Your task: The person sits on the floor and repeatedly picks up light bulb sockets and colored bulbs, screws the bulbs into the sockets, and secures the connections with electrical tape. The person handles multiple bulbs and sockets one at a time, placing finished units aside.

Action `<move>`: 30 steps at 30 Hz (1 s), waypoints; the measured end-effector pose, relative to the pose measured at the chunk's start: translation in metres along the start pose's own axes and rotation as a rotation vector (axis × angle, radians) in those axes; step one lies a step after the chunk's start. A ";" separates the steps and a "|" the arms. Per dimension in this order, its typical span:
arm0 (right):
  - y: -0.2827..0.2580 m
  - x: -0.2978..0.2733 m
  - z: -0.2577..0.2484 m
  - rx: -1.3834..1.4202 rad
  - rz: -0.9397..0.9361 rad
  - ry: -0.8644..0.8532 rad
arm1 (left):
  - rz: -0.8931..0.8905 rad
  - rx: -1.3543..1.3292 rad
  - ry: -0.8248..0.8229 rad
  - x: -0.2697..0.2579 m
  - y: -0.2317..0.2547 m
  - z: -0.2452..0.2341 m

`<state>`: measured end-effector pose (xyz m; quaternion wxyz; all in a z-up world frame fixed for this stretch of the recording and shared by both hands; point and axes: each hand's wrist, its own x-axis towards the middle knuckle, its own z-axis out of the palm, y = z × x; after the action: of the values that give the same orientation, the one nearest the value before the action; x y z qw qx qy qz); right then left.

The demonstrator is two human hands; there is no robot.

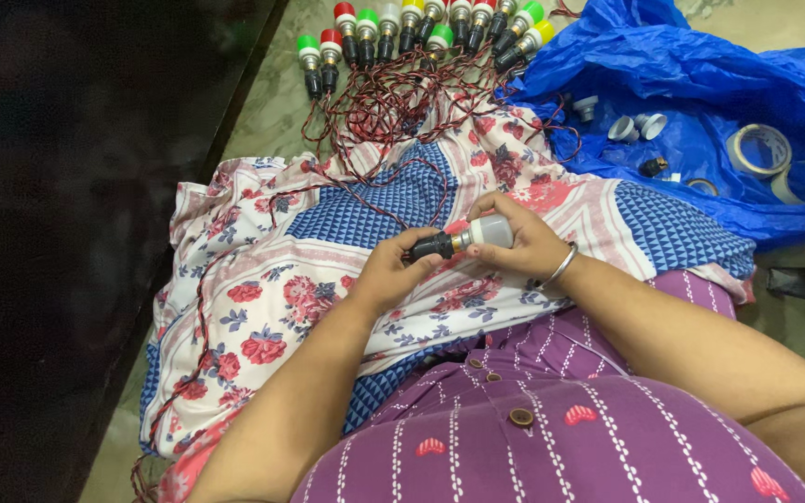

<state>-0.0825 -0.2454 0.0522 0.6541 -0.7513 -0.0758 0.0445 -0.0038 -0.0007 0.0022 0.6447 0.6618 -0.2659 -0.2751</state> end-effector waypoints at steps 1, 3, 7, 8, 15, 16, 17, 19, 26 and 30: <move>-0.002 -0.002 0.002 0.084 0.087 0.020 | 0.028 0.014 0.013 -0.003 0.003 0.003; -0.007 -0.003 0.006 0.246 0.164 0.040 | 0.079 0.067 0.049 -0.008 0.011 0.010; -0.012 -0.002 0.010 0.453 0.232 0.077 | 0.315 0.476 0.194 -0.018 0.029 0.018; -0.012 -0.002 0.010 0.480 0.278 0.096 | 0.358 0.568 0.220 -0.019 0.032 0.020; -0.003 0.004 0.005 0.790 0.437 0.045 | 0.565 0.957 0.318 -0.018 0.044 0.021; -0.001 0.006 0.004 0.787 0.443 0.043 | 0.588 0.972 0.325 -0.017 0.044 0.019; 0.001 0.007 0.003 0.783 0.449 0.042 | 0.606 0.996 0.338 -0.015 0.043 0.018; 0.005 0.007 0.003 0.825 0.506 0.052 | 0.640 1.044 0.362 -0.014 0.040 0.017; 0.000 0.014 -0.001 0.708 0.502 0.062 | 0.305 0.682 0.255 -0.005 0.020 0.012; -0.007 0.017 0.003 0.270 0.282 0.057 | -0.275 0.021 -0.130 0.000 0.012 0.001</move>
<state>-0.0665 -0.2385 0.0588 0.7381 -0.6609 0.0555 0.1240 -0.0040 -0.0017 0.0145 0.5753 0.6796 -0.2165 -0.4003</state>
